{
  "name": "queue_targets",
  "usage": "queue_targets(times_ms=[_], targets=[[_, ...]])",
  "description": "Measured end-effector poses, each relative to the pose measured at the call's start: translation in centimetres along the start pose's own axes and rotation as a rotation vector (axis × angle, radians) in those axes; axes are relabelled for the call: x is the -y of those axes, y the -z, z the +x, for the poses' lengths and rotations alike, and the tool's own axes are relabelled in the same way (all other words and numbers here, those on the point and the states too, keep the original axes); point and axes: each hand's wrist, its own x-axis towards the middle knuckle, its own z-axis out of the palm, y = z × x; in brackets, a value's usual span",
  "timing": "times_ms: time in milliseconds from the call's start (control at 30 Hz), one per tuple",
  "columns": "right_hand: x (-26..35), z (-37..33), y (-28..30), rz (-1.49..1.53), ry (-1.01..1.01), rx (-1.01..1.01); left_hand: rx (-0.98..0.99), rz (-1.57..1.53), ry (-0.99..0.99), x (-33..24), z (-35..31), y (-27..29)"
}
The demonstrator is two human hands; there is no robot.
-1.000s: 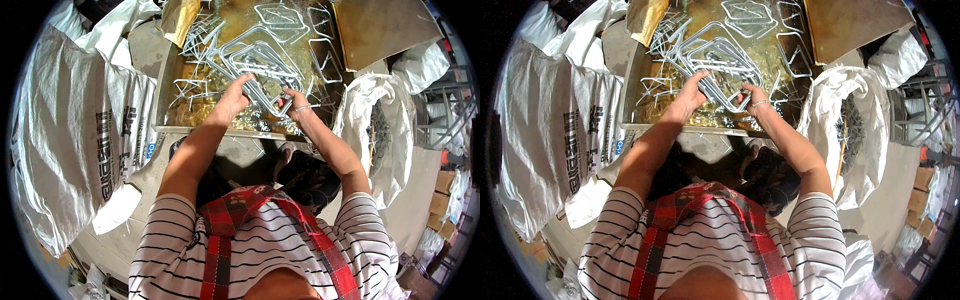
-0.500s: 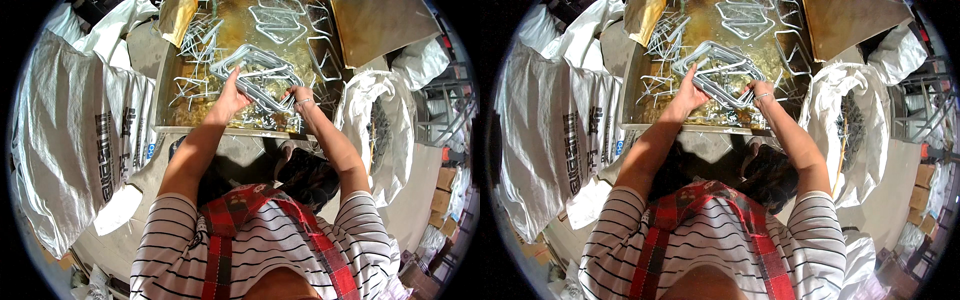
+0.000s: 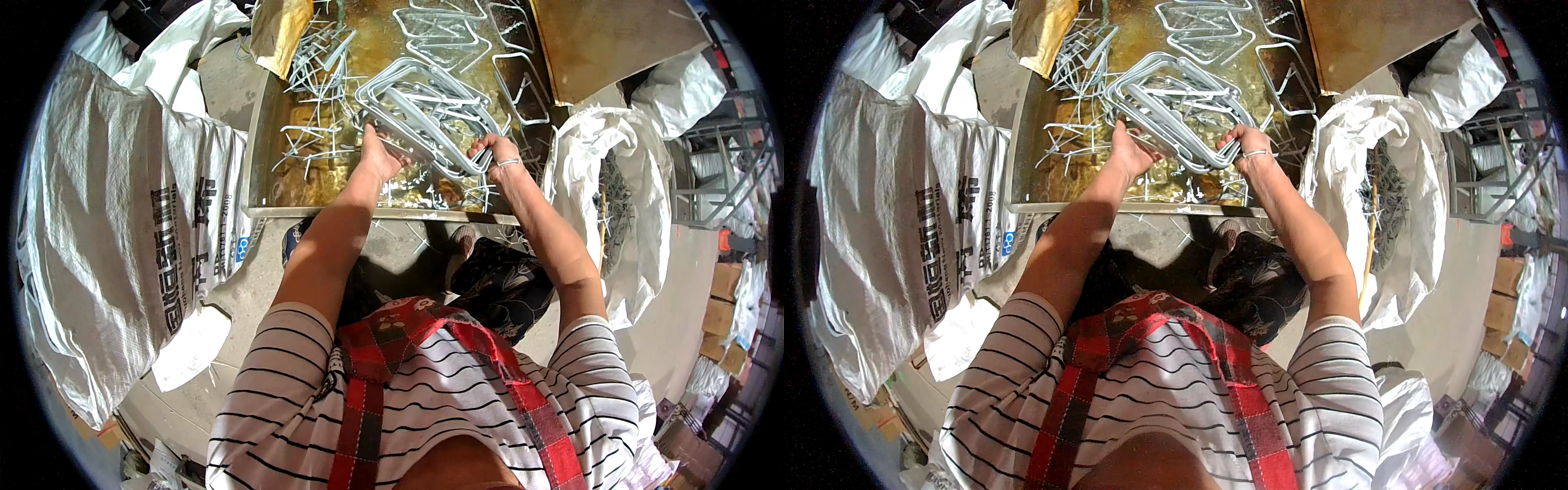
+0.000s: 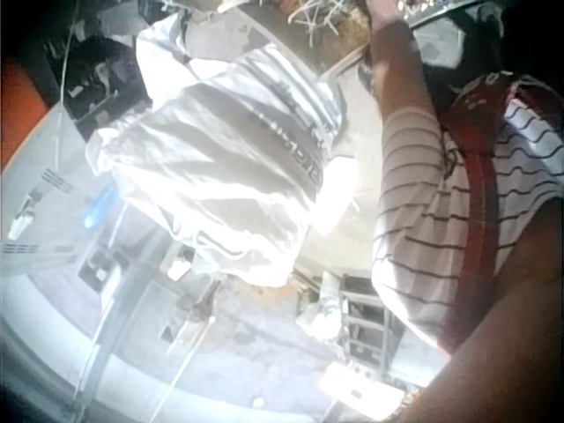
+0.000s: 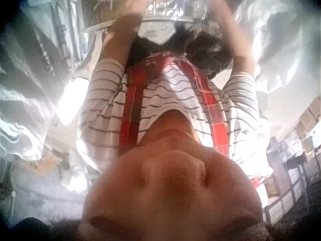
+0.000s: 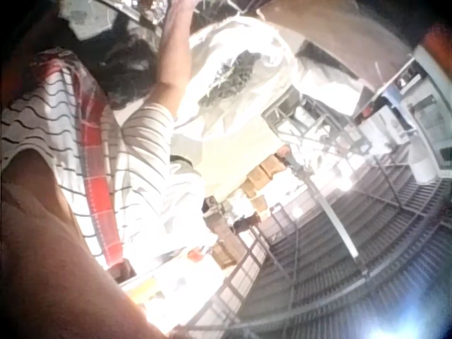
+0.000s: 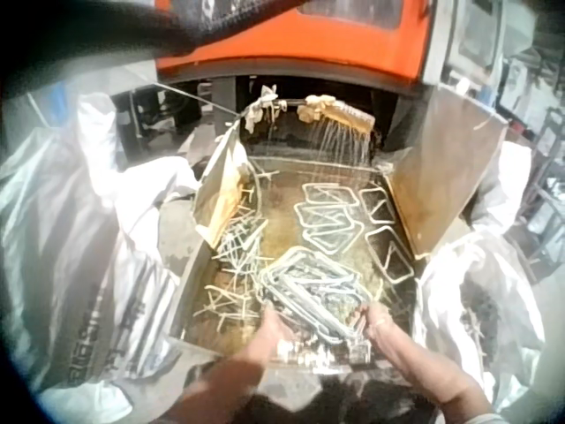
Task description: The person sorts metal frames from a bin, gathers them into stacks, and places them into a white bag.
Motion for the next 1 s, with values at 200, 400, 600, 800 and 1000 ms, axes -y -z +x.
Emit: queue_targets(times_ms=[200,400,600,800,1000], targets=[[0.7,-0.6,1.8,-0.066,-0.016,0.032,0.174,-0.137,-0.027,-1.0,-2.9,-3.7],[-2.3,-0.1,2.1,-0.566,0.132,-0.247,0.212,-0.216,-0.16,-1.1,-3.0,-4.5],[-2.6,0.1,0.3,-0.033,-0.164,0.044,0.21,0.026,-0.234,-0.8,-4.4,-5.3],[-3.2,0.5,-0.4,-0.017,-0.034,0.064,0.539,-0.099,-0.083,-1.8,-4.2,-3.4],[-3.8,0.6,-1.4,0.123,-0.124,0.19,0.466,-0.182,-0.079,-2.1,-1.4,-1.9]])
